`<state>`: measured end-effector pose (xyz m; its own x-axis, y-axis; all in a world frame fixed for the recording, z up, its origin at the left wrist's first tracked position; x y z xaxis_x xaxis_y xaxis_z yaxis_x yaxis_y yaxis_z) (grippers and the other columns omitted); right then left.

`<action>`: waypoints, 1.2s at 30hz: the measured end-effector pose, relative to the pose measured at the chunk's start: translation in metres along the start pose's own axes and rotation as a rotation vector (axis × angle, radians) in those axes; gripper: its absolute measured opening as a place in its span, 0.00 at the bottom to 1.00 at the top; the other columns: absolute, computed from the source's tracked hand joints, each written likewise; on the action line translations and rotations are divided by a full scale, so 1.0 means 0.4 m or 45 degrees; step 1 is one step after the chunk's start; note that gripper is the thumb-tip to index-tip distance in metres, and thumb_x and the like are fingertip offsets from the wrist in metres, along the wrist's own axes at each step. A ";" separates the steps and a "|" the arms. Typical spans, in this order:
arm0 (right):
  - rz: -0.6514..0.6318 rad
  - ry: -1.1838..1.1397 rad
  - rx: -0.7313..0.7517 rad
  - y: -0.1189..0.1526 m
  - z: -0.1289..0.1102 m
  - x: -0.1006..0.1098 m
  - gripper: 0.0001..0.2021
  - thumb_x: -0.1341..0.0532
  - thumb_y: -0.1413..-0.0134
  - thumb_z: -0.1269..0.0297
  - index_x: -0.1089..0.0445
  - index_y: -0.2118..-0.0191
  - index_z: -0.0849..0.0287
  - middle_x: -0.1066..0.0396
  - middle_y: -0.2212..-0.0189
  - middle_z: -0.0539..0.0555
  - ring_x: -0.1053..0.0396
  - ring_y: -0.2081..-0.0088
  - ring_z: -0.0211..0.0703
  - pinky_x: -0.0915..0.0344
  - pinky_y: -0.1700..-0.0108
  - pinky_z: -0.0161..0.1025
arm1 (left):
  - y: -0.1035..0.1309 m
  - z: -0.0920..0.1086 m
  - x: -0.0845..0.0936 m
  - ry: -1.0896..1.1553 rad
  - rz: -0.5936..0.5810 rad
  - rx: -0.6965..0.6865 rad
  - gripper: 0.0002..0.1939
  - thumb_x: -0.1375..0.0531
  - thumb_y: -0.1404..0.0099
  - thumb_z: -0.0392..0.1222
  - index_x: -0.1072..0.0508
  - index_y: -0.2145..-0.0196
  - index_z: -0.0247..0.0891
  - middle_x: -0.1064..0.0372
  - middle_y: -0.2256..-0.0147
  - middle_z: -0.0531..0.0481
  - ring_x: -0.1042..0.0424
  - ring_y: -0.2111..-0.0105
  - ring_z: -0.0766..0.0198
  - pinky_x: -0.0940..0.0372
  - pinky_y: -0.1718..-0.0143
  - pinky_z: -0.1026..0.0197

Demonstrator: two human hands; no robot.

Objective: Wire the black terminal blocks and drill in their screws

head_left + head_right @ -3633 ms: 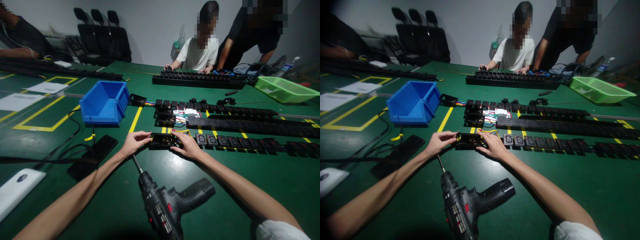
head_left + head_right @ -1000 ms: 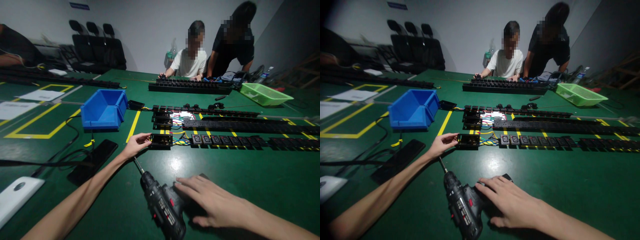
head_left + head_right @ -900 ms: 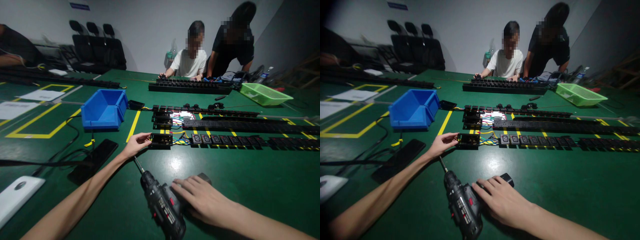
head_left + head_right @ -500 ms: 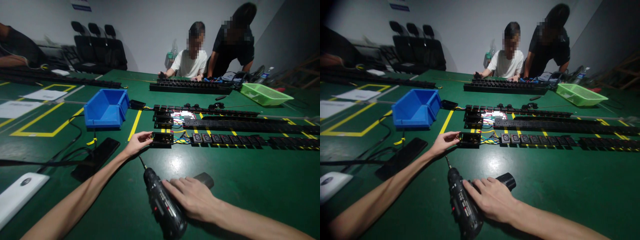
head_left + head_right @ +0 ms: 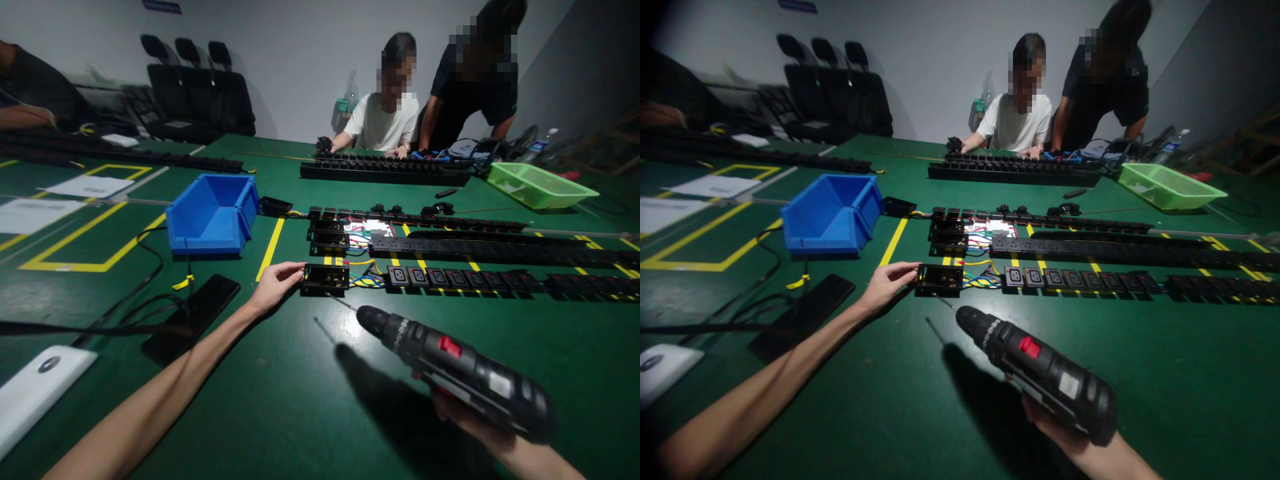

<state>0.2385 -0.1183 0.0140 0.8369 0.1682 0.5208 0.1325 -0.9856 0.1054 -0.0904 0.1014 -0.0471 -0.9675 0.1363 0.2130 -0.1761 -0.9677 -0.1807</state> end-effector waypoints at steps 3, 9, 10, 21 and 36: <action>0.086 -0.111 -0.179 -0.015 0.026 0.030 0.17 0.40 0.44 0.52 0.25 0.57 0.58 0.27 0.73 0.54 0.27 0.70 0.45 0.27 0.62 0.42 | 0.000 0.000 0.000 0.002 0.021 0.008 0.28 0.34 0.44 0.58 0.22 0.55 0.31 0.24 0.56 0.39 0.25 0.55 0.51 0.31 0.49 0.50; 0.114 -0.183 -0.229 -0.069 0.018 0.036 0.17 0.39 0.46 0.51 0.25 0.59 0.58 0.28 0.76 0.53 0.28 0.69 0.47 0.28 0.61 0.44 | -0.001 -0.006 0.001 0.006 0.027 0.031 0.27 0.34 0.43 0.57 0.22 0.56 0.31 0.23 0.57 0.39 0.24 0.57 0.52 0.30 0.51 0.50; 0.106 -0.174 -0.231 -0.073 0.021 0.034 0.17 0.39 0.46 0.50 0.25 0.60 0.58 0.28 0.76 0.53 0.28 0.69 0.48 0.28 0.60 0.45 | -0.001 -0.008 0.001 0.010 0.031 0.035 0.27 0.34 0.43 0.57 0.22 0.56 0.31 0.23 0.57 0.39 0.24 0.57 0.52 0.30 0.51 0.50; 0.042 -0.160 -0.237 -0.094 0.032 0.030 0.18 0.40 0.45 0.49 0.24 0.61 0.59 0.29 0.77 0.53 0.29 0.70 0.47 0.29 0.59 0.45 | -0.010 -0.015 0.005 0.015 0.108 0.022 0.24 0.35 0.42 0.56 0.23 0.58 0.32 0.23 0.61 0.42 0.25 0.63 0.56 0.29 0.58 0.55; 0.070 -0.194 -0.240 -0.093 0.023 0.028 0.18 0.39 0.46 0.48 0.26 0.61 0.59 0.29 0.77 0.52 0.28 0.70 0.46 0.27 0.59 0.46 | -0.024 0.146 -0.170 -0.588 -0.359 -0.730 0.08 0.41 0.33 0.42 0.24 0.58 0.41 0.26 0.53 0.45 0.30 0.49 0.56 0.44 0.41 0.44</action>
<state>0.2479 -0.0800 0.0084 0.9125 0.0956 0.3979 -0.0049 -0.9697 0.2443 -0.0122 0.0892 -0.0039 -0.7214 0.1364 0.6789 -0.5910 -0.6323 -0.5009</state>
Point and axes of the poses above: each hand's wrist, its own y-axis away from the middle knuckle, its own x-axis out of the back of the hand, z = x × y, the point moved 7 cm from there along -y, towards the middle knuckle
